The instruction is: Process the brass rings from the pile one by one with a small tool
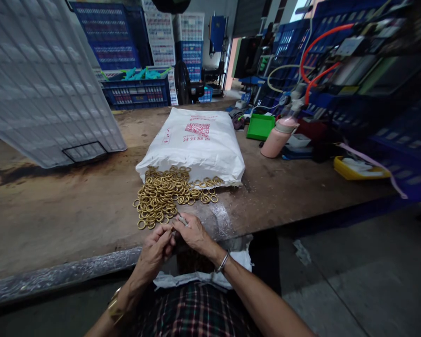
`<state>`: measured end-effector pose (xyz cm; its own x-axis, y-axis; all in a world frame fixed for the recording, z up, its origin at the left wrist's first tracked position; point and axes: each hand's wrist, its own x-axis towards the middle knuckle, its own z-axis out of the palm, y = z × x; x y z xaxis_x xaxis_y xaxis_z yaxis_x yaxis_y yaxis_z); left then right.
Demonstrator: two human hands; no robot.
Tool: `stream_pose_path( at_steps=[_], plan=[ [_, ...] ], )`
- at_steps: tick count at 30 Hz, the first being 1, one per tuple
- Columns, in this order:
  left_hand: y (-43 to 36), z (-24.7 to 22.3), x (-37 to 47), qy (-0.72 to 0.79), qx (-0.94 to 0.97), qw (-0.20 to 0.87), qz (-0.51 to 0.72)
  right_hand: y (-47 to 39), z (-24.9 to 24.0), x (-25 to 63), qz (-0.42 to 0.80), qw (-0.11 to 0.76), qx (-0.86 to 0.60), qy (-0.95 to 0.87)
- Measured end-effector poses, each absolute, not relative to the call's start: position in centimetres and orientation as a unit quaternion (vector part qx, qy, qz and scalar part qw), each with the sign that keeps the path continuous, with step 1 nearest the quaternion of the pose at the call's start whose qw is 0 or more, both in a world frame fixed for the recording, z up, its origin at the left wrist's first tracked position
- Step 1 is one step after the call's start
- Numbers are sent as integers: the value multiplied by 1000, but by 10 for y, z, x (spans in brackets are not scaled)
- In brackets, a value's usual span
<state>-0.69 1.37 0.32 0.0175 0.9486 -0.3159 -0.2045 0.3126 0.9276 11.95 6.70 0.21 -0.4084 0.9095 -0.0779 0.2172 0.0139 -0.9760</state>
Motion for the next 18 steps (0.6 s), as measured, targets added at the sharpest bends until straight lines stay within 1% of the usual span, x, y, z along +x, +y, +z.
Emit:
stream_pose_path(
  at_steps=[5,8,12,14,18],
  plan=[
    [13,2,-6,503,318,645,479,69,-1,120,555,314,-441,-631],
    [13,1,-6,516,315,633,483,68,-4,123,472,308,-483,-670],
    [15,-2,-7,527,319,619,488,62,-9,129,338,229,-446,-797],
    [16,-2,-8,532,317,613,491,59,-12,131,294,196,-428,-832],
    [16,0,-8,544,332,595,490,59,-16,132,229,153,-437,-856]
  ],
)
